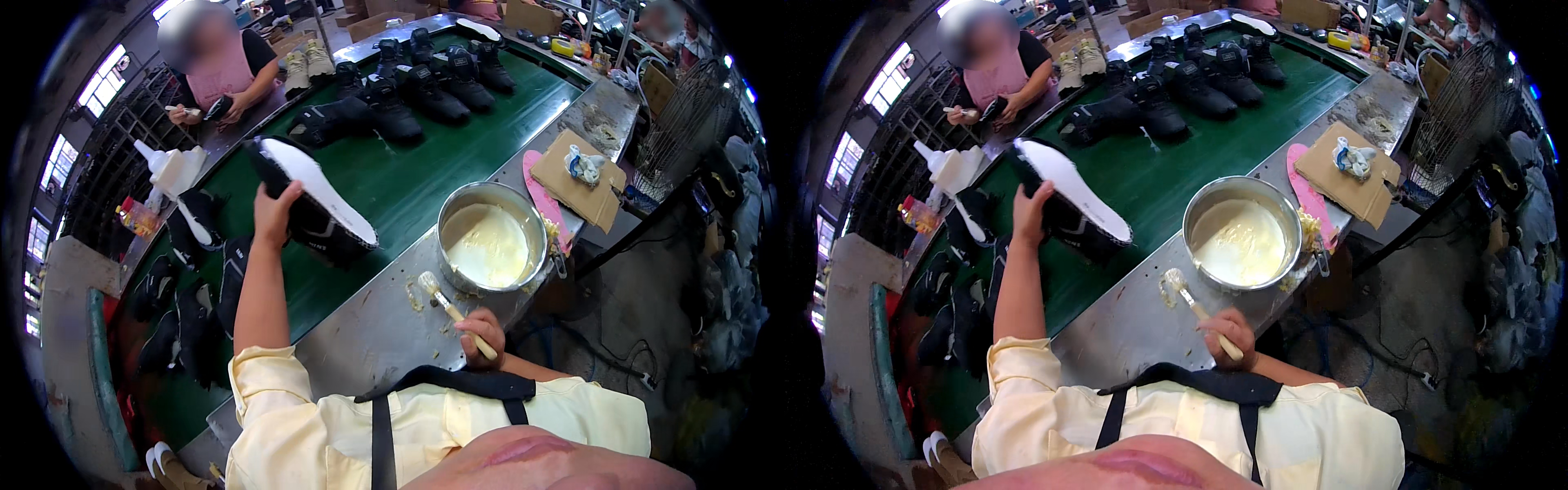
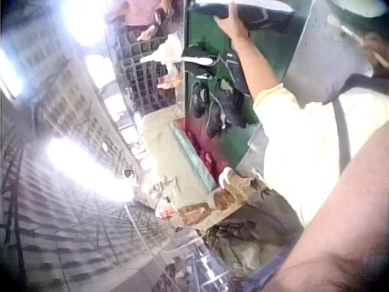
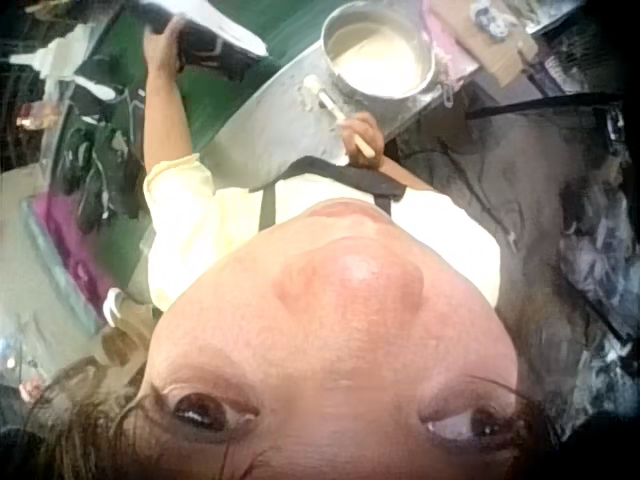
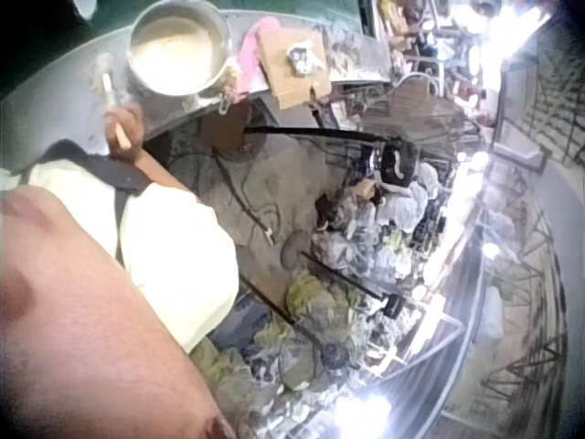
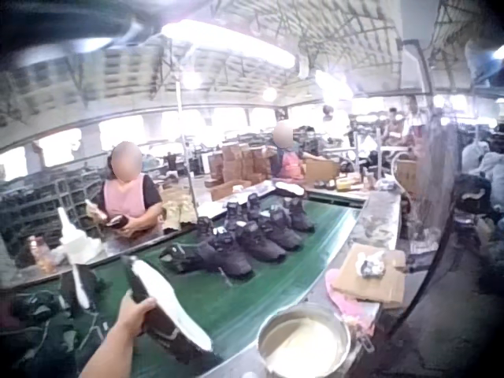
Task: The person applies glue to the inner surface of shoe soles using a brush and then places the components onto a moving conveyor belt.
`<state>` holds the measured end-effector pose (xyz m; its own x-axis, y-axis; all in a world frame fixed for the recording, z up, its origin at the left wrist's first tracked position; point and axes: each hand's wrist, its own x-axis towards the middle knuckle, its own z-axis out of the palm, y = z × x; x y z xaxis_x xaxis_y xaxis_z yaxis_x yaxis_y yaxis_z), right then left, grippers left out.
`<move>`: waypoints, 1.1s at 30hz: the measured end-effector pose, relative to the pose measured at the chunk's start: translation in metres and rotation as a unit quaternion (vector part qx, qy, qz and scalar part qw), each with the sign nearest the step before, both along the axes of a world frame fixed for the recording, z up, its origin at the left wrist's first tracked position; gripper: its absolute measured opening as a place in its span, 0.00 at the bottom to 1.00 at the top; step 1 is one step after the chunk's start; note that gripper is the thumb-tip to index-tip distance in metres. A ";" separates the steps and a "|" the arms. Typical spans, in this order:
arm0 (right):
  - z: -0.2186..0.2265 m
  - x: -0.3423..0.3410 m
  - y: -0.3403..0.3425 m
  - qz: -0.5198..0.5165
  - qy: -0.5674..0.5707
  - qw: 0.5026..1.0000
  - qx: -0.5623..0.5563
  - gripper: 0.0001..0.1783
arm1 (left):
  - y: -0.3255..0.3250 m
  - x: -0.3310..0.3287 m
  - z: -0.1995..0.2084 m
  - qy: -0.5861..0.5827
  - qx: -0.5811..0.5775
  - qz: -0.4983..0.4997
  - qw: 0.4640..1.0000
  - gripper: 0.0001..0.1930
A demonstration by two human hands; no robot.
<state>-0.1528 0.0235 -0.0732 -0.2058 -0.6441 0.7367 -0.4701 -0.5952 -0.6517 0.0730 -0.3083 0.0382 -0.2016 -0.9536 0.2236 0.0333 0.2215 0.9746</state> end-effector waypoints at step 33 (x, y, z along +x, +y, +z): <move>0.098 -0.094 -0.076 -0.033 -0.083 0.936 0.341 0.19 | 0.244 0.046 -0.036 0.113 0.043 -0.169 0.978 0.51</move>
<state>-0.2470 -0.0526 0.0252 -0.3362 -0.9351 0.1125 -0.3496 0.0130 -0.9368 0.1193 -0.0645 0.0026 -0.4631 -0.8582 0.2212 0.3069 0.0789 0.9485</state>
